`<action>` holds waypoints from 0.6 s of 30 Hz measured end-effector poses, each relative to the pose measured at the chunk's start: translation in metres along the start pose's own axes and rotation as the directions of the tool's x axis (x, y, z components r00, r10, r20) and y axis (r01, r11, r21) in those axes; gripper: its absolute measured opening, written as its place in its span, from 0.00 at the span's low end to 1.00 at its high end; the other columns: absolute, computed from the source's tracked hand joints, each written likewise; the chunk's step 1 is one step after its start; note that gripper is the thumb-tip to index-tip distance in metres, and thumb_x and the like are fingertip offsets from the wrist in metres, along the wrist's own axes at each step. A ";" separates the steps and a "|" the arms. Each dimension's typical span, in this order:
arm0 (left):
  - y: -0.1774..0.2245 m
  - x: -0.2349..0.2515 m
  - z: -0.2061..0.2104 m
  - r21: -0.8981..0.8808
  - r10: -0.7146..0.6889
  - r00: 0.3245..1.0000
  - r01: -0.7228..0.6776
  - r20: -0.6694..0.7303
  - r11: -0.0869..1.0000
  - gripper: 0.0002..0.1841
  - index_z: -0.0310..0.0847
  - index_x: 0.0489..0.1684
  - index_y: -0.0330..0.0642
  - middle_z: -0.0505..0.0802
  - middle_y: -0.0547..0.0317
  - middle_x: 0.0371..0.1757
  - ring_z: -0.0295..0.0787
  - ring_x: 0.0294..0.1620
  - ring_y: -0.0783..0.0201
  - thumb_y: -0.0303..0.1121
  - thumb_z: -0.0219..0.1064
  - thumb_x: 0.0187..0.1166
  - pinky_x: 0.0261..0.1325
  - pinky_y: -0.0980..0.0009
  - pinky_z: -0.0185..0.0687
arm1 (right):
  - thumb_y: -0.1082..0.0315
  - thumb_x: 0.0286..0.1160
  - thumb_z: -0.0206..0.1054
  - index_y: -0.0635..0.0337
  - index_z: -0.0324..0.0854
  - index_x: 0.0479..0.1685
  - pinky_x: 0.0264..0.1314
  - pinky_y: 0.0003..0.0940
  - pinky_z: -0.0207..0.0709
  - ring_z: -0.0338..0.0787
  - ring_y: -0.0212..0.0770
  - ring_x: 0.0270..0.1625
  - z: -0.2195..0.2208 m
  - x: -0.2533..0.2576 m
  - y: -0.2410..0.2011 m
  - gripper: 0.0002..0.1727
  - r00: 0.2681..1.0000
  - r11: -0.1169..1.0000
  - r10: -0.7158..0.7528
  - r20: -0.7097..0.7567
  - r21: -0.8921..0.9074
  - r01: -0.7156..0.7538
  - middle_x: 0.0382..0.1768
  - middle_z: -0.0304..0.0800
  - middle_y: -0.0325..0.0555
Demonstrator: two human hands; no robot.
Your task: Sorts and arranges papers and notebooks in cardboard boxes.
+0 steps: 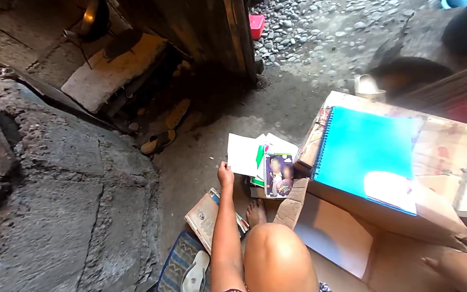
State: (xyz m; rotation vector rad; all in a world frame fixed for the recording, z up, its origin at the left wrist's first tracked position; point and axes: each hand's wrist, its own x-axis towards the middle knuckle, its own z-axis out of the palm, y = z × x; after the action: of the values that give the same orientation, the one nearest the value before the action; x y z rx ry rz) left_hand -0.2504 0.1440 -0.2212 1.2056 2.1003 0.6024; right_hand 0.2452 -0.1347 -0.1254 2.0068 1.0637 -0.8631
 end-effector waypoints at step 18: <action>-0.014 -0.064 0.082 0.185 0.050 0.880 -0.155 0.472 0.970 0.18 0.81 0.65 0.33 0.90 0.37 0.62 0.87 0.66 0.43 0.38 0.58 0.89 0.72 0.43 0.78 | 0.41 0.86 0.58 0.78 0.85 0.55 0.64 0.85 0.68 0.81 0.83 0.69 0.000 0.001 -0.003 0.38 1.000 1.000 0.002 -0.004 -0.002 -0.002 0.61 0.85 0.81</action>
State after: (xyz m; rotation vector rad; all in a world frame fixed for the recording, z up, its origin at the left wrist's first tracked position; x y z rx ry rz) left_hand -0.1760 0.0877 -0.2682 1.4273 1.7269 0.1012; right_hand 0.2428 -0.1328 -0.1270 2.0081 1.0646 -0.8565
